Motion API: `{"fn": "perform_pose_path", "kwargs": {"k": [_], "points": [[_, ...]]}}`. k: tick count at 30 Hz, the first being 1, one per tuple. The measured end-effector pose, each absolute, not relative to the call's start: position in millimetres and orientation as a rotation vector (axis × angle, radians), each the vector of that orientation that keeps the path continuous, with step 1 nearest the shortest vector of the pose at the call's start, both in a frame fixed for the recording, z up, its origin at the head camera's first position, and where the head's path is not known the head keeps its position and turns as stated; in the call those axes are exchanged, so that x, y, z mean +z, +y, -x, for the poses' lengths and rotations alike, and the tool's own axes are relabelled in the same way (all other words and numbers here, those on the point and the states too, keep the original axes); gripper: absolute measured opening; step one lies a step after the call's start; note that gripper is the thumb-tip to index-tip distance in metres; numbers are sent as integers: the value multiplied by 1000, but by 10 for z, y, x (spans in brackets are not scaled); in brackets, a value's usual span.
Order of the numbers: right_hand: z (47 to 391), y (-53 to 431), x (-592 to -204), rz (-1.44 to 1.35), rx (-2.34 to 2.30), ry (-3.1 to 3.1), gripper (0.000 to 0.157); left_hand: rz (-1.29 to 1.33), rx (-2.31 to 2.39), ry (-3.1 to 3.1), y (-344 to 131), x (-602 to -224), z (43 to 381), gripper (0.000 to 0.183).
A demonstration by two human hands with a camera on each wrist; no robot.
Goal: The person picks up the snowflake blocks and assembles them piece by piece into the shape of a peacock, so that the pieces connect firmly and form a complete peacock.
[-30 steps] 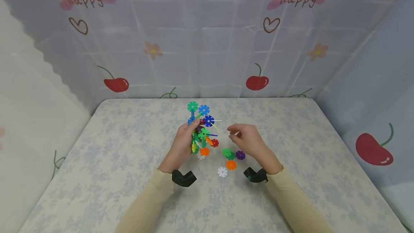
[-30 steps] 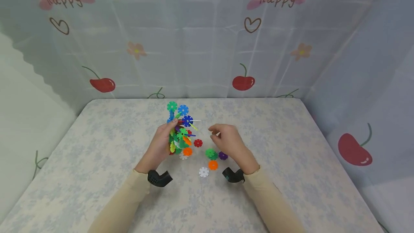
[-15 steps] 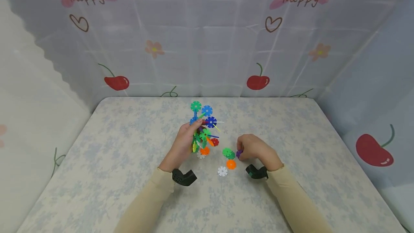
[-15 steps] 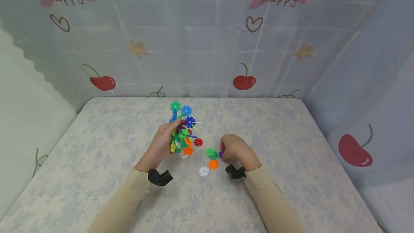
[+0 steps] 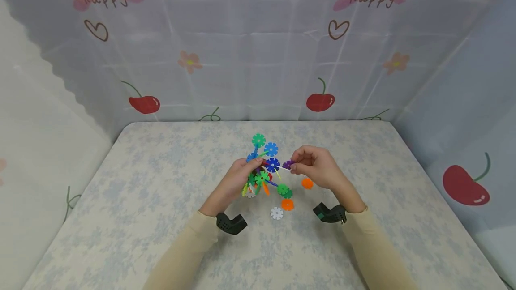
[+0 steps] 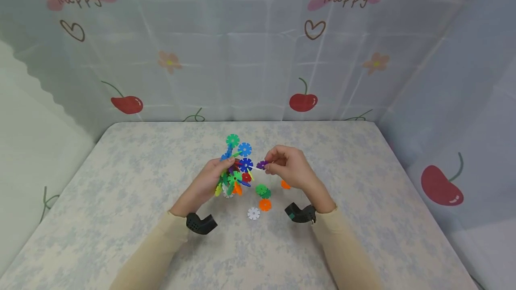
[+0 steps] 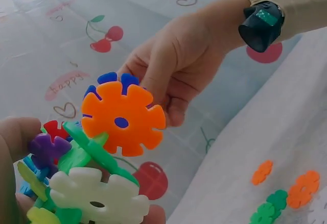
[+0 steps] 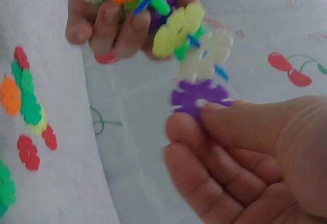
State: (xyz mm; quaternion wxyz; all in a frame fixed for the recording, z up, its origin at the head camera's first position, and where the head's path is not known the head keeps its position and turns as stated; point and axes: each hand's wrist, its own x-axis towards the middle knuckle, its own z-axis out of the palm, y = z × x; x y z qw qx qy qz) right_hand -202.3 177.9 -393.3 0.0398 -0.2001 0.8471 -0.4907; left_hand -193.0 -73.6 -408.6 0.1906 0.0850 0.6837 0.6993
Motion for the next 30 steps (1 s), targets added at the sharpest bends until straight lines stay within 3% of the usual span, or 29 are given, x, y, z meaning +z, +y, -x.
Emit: {"fn": "perform_pose_path", "kwargs": {"k": [8,17,30], "points": [[1948,1690,-3922,937,-1783,2549,7,-324,1921,1931,-748,-4093,1925,38],[1918,1600,-3964,1446,-1489,3003,19,-307,1910,1989,-744,-4116,1924,40],[1893,1549,-3978,1531,-1316,3093,19,-311,1903,2030,-727,-4135,1913,38]]}}
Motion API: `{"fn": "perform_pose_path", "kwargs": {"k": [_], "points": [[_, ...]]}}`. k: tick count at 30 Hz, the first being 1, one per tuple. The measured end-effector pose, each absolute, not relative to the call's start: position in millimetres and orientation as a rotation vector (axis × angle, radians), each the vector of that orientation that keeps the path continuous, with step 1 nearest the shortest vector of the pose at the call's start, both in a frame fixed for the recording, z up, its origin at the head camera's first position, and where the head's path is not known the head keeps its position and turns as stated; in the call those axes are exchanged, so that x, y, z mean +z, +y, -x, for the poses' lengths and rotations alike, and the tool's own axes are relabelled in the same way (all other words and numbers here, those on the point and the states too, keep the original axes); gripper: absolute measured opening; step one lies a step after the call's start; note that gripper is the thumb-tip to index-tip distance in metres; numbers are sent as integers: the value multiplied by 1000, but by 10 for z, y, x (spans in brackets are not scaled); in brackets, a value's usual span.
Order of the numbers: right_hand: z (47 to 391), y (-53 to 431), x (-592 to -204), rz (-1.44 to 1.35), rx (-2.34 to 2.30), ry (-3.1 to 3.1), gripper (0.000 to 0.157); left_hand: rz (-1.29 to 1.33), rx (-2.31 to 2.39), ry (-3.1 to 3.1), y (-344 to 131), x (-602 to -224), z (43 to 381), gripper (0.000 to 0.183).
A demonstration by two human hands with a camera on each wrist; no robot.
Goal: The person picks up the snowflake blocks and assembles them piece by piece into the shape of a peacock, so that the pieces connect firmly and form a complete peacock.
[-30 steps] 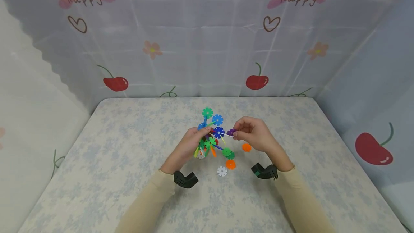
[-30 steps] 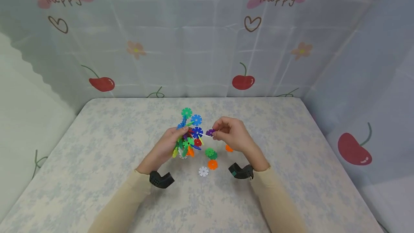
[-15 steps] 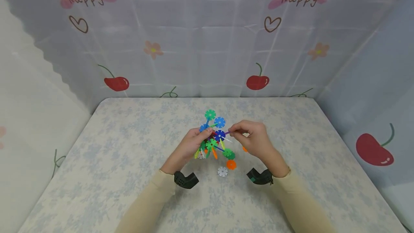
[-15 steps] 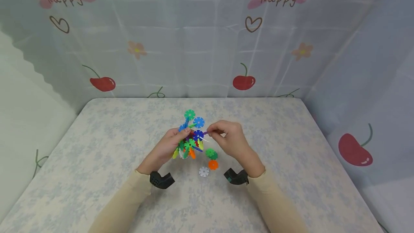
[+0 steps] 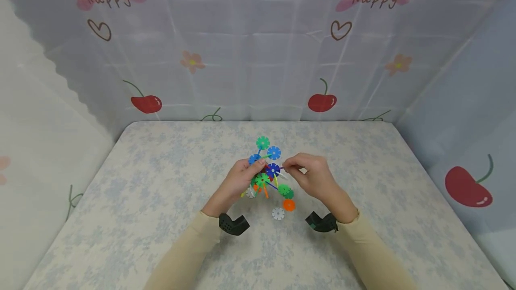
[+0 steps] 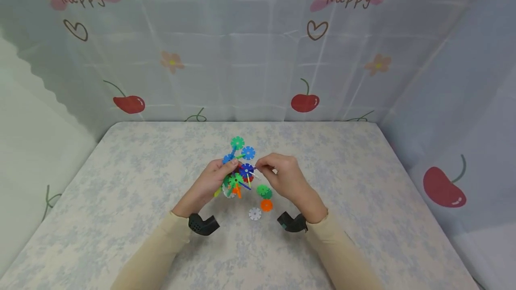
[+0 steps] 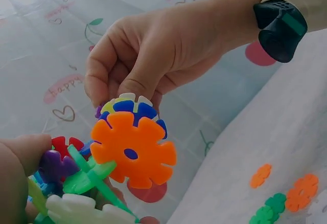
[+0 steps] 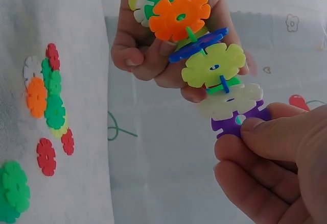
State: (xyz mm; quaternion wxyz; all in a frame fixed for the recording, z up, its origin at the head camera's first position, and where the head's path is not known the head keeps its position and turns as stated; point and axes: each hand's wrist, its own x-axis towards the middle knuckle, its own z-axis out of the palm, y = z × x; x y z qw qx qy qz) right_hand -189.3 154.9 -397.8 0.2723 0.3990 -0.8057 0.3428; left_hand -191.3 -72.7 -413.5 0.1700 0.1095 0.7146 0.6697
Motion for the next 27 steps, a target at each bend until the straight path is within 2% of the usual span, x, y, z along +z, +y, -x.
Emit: {"fn": "perform_pose_path", "kwargs": {"k": [6,17,23,27], "points": [[1955,1601,-3977,-1043,992,-2120,25,-318,1838,2021,-697,-4116,1939,44],[1936,1593,-3979,-1089,1121,-2119,25,-269,1918,1965,-696,-4111,1927,28],[1922,1567,-3974,-1037,1076,-2146,23,-160,1984,2026,-701,-4113,1927,43],[1942,1618,-3968,-819,1045,-2342,14,-80,2105,1981,-718,-4111,1929,47]]}}
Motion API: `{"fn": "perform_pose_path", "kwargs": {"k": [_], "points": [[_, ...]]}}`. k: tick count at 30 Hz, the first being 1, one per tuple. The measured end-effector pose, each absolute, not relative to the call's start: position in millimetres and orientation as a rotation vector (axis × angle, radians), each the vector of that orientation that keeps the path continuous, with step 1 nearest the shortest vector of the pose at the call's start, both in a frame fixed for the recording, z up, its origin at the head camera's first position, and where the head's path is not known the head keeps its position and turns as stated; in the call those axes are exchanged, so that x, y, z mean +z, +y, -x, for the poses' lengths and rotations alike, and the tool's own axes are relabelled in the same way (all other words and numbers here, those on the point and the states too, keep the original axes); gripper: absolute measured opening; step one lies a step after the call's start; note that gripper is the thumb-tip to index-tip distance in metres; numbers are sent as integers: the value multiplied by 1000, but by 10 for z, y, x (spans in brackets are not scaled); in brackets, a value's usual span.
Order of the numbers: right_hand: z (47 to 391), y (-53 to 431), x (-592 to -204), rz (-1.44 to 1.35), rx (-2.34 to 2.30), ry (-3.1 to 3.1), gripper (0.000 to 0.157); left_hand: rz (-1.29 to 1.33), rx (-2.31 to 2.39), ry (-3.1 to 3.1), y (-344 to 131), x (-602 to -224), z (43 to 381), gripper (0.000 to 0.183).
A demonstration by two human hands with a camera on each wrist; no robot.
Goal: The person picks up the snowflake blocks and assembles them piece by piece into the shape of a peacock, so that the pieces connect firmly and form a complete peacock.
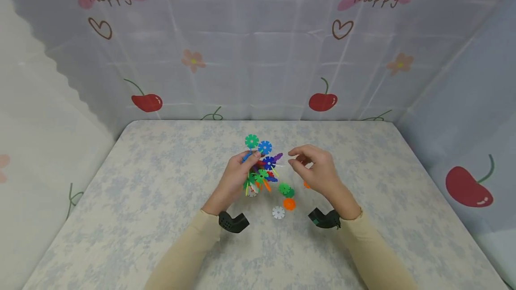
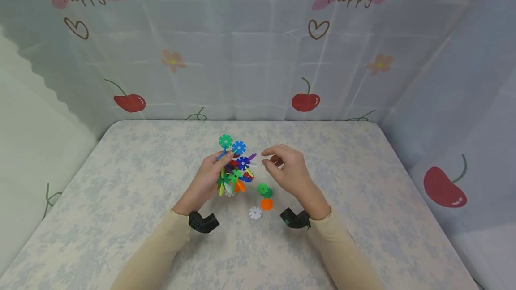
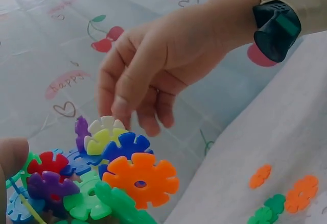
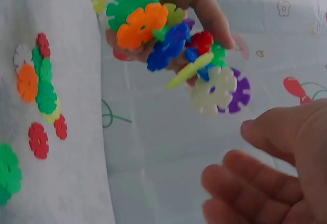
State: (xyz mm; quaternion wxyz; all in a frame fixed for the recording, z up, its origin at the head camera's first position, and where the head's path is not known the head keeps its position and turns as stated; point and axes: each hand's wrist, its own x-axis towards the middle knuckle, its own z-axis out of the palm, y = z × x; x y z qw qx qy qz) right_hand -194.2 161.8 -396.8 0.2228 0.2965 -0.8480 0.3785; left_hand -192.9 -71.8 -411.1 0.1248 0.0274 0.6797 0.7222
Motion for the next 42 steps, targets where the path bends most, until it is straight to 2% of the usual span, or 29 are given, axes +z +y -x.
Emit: {"fn": "perform_pose_path", "kwargs": {"k": [2,5,8,10,13,16,26,32,37,42], "points": [[1978,1676,-3969,-651,1002,-2564,14,-45,2153,1960,-719,-4102,1933,53],[2055,1788,-4001,-412,882,-2984,25,10,2206,1927,-709,-4099,1942,60],[2132,1891,-4098,-315,714,-3327,32,41,2221,1940,-699,-4101,1945,54],[2170,1933,-4170,-302,665,-3437,29,45,2223,1953,-694,-4106,1942,46],[2203,1965,-4260,-300,667,-3465,19,17,2233,1966,-685,-4105,1936,33],[2219,1985,-4305,-304,691,-3455,16,-3,2242,1958,-675,-4102,1931,29],[2268,2021,-4371,-345,776,-3473,20,-21,2153,2006,-654,-4128,1918,47],[2275,2034,-4276,-548,904,-3296,2,-71,2115,2024,-671,-4133,1893,44],[2140,1949,-4057,-627,1203,-2844,18,-167,2017,2048,-660,-4131,1887,39],[1960,1820,-3887,-728,1384,-2455,19,-273,1920,2104,-629,-4122,1891,31]]}}
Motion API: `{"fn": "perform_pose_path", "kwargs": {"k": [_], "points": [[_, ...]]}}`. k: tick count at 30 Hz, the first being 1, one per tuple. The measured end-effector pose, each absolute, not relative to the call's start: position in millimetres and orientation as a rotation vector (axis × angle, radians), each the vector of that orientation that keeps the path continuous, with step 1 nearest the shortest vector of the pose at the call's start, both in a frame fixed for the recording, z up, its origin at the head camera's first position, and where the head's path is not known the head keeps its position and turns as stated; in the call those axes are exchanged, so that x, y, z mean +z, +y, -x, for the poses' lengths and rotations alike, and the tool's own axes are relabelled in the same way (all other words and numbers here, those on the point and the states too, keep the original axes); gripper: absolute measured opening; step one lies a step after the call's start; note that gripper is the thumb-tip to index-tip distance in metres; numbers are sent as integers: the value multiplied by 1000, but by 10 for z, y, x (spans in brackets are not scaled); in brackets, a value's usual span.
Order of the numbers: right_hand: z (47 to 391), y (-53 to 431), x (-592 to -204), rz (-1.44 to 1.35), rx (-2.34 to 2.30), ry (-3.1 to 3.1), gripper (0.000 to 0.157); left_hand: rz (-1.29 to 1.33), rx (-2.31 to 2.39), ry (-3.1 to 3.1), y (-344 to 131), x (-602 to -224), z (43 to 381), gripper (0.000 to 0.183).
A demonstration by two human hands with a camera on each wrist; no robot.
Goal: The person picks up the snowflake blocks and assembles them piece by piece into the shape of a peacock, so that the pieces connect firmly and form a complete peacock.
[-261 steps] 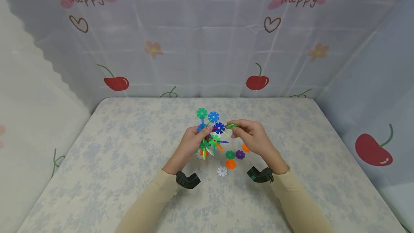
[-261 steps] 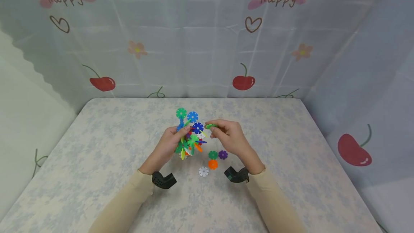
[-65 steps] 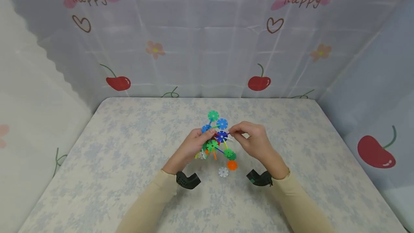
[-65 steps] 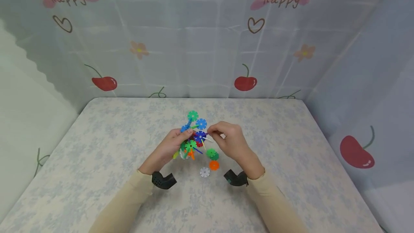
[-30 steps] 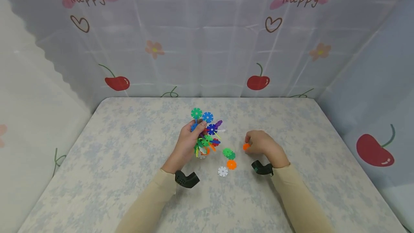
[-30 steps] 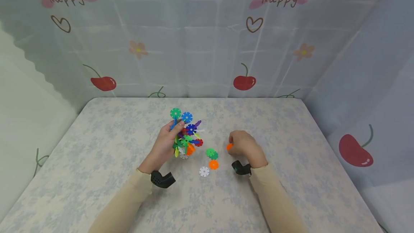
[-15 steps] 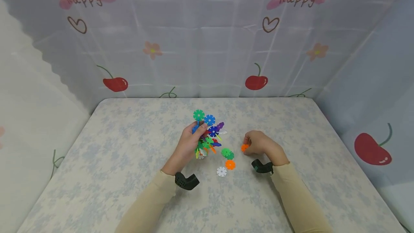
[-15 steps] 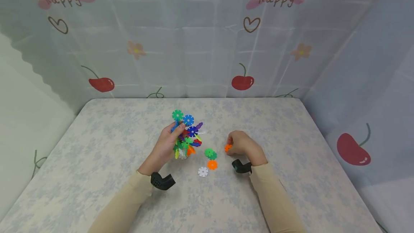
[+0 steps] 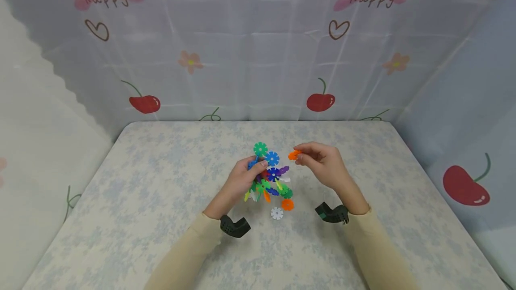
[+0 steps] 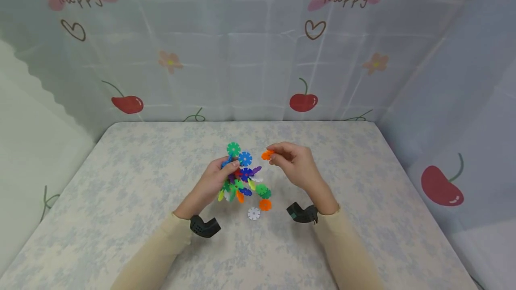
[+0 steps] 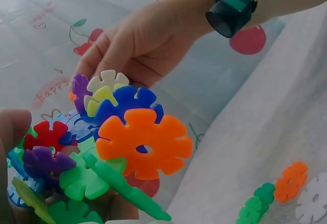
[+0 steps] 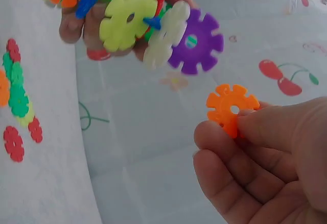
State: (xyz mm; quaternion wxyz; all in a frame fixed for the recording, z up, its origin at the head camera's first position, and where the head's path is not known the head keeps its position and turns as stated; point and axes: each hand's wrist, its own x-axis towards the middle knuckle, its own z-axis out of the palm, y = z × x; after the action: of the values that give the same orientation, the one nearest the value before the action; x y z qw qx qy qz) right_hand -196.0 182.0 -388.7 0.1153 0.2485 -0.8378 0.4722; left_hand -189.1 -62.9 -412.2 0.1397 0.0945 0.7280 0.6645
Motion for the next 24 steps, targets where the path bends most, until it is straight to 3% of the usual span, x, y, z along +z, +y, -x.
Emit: {"fn": "perform_pose_path", "kwargs": {"k": [6,15,24], "points": [[1877,1716,-3838,-871,1348,-2317,16,-394,1821,2109,-622,-4094,1859,32],[1905,1715,-3858,-989,1182,-2303,17,-372,1699,2154,-652,-4086,1855,40],[1901,1683,-3886,-1087,1038,-2225,22,-428,1676,2109,-695,-4105,1884,34]]}}
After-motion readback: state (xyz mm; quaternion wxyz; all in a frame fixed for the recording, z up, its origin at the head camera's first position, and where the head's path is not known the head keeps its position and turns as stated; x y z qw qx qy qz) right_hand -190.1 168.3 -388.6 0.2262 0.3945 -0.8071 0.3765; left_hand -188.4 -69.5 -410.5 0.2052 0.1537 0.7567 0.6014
